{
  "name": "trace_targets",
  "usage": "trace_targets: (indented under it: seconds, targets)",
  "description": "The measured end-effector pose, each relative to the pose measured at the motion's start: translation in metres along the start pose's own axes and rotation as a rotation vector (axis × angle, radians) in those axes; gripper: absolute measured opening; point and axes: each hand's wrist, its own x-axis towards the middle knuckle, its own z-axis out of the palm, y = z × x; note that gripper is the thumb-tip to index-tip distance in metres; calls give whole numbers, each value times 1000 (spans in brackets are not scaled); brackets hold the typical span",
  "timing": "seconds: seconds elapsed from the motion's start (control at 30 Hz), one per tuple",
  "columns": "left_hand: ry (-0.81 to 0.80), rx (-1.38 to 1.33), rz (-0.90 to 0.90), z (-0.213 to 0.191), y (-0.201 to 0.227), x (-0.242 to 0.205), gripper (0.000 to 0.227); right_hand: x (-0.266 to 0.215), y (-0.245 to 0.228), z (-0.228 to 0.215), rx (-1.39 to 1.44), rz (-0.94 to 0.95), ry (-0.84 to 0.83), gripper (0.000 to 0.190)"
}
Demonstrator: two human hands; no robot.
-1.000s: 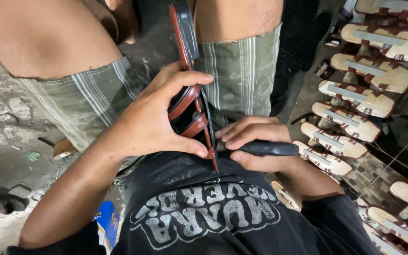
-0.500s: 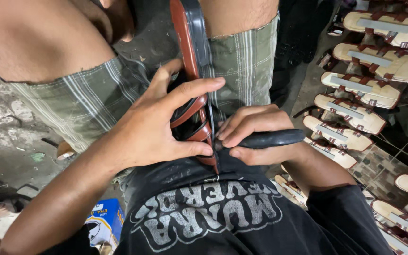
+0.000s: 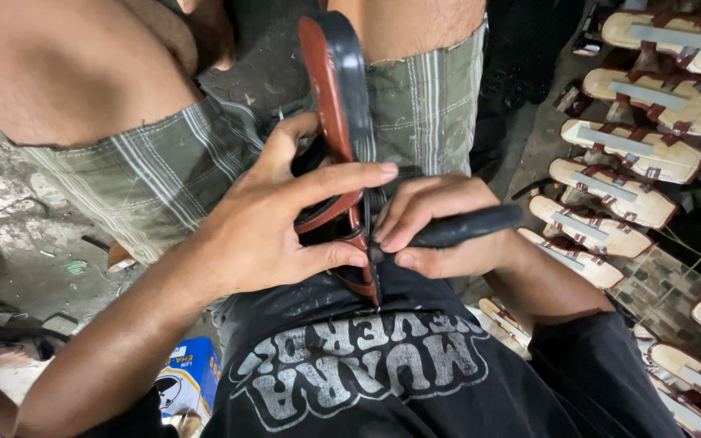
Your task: The person sits on the floor and uses a knife to trim excess material from the edges of brown sandals. They repeatedly pick up sandals, trim the edges, and place them back on the floor.
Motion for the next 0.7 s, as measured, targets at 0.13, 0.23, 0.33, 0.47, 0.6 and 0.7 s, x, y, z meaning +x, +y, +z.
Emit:
trace_targets:
  seconds: [0.13,0.23,0.33,0.47,0.6,0.7]
  targets:
    - [-44,-37,-50,1,-4,1,89,0,-2,-7,-49,77,-45,14]
    - [-32,-57,-57,-1,-6,5,99,-1,-2,-6,39,27,-44,15]
    - [-28,-87,-103,0,-8,6,104,-4,-1,-6,72,4,-69,16]
    - [-50,-110,-139,4,-13,6,106,-6,3,-7,71,7,-63,17]
    - [-21,-97,-109,12,-13,6,109,-6,-4,-2,12,67,-51,17]
    - [9,-77,-118,19,-8,4,111,-8,-14,3,-80,124,-34,16]
